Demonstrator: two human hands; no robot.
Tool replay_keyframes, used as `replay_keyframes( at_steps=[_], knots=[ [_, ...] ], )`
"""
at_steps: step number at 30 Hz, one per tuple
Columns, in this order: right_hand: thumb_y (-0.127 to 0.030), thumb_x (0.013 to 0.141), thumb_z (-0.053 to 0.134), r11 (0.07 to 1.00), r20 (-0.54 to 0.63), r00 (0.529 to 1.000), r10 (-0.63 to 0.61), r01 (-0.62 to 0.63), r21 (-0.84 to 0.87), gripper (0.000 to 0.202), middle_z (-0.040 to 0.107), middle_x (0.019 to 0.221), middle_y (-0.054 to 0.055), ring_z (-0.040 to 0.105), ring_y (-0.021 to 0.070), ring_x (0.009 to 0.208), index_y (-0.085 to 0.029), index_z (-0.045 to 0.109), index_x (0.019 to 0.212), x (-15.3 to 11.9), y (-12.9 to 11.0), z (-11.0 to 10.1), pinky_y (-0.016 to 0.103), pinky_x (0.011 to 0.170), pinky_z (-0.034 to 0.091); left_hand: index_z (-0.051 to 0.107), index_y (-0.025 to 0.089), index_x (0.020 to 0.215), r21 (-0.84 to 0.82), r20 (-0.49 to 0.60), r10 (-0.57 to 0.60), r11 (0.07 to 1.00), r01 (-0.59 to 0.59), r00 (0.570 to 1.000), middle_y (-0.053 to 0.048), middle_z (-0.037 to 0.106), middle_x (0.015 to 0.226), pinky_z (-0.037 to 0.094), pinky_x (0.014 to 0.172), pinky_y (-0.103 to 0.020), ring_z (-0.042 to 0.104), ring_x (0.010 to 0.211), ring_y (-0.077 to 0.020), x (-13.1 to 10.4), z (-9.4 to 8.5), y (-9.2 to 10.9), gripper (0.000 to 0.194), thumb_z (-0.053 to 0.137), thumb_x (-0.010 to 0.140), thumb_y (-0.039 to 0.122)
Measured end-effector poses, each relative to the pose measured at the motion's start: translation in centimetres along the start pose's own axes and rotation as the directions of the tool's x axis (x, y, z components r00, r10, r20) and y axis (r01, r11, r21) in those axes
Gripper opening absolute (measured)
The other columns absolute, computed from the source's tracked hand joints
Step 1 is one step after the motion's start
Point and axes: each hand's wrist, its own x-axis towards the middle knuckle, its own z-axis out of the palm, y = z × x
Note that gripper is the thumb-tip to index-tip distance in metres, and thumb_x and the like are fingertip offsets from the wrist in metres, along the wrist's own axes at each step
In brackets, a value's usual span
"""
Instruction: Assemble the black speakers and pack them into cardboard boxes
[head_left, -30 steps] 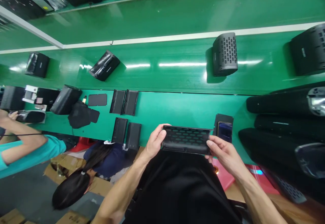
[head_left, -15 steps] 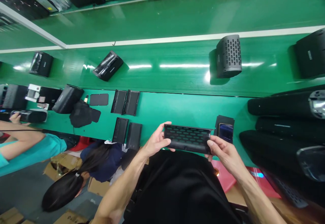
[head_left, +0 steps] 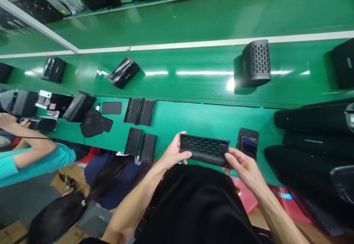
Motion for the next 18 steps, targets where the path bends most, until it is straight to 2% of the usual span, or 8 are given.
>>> replay_keyframes(
  at_steps=[4,9,14,18],
  knots=[
    [-0.064,0.093,0.07,1.0,-0.002,1.0,-0.004,0.004,0.011,0.052,0.073,0.07,0.001,0.066,0.0173,0.055,-0.017,0.07,0.115,0.1,0.0,0.2,0.032,0.064,0.052,0.032,0.027,0.154,0.095,-0.08,-0.041,0.994,0.048,0.996,0.001,0.062,0.103,0.047,0.043,-0.019,0.053,0.046,-0.0022,0.1,0.4,0.0,0.096,0.079,0.071,0.017],
    [-0.063,0.09,0.074,0.994,0.004,1.0,0.031,-0.031,0.105,0.053,0.069,0.064,-0.001,0.068,0.0168,0.054,-0.017,0.07,0.114,0.4,0.4,0.6,0.03,0.062,0.056,0.034,0.025,0.153,0.143,-0.137,-0.042,0.988,0.062,0.99,0.002,0.064,0.097,0.042,0.04,-0.017,0.05,0.042,-0.002,0.4,0.5,-0.7,0.094,0.079,0.071,0.016],
    [-0.07,0.073,0.085,0.943,-0.03,0.983,0.183,-0.167,0.286,0.058,0.06,0.061,-0.004,0.068,0.0166,0.048,-0.018,0.069,0.091,1.1,0.8,0.9,0.025,0.045,0.053,0.038,0.02,0.15,0.018,-0.106,-0.147,0.989,0.149,0.983,-0.003,0.066,0.092,0.041,0.038,-0.017,0.062,0.048,-0.0093,0.7,0.1,-0.7,0.077,0.076,0.086,0.036],
    [-0.069,0.067,0.089,0.922,-0.031,0.976,0.214,-0.192,0.337,0.059,0.061,0.063,-0.002,0.066,0.0155,0.047,-0.017,0.07,0.086,1.3,0.3,1.1,0.022,0.039,0.05,0.049,0.016,0.131,-0.013,-0.054,-0.19,0.982,0.19,0.98,0.0,0.063,0.075,0.042,0.033,-0.019,0.063,0.044,-0.0145,0.9,0.0,0.0,0.05,0.066,0.09,0.039]
  ],
)
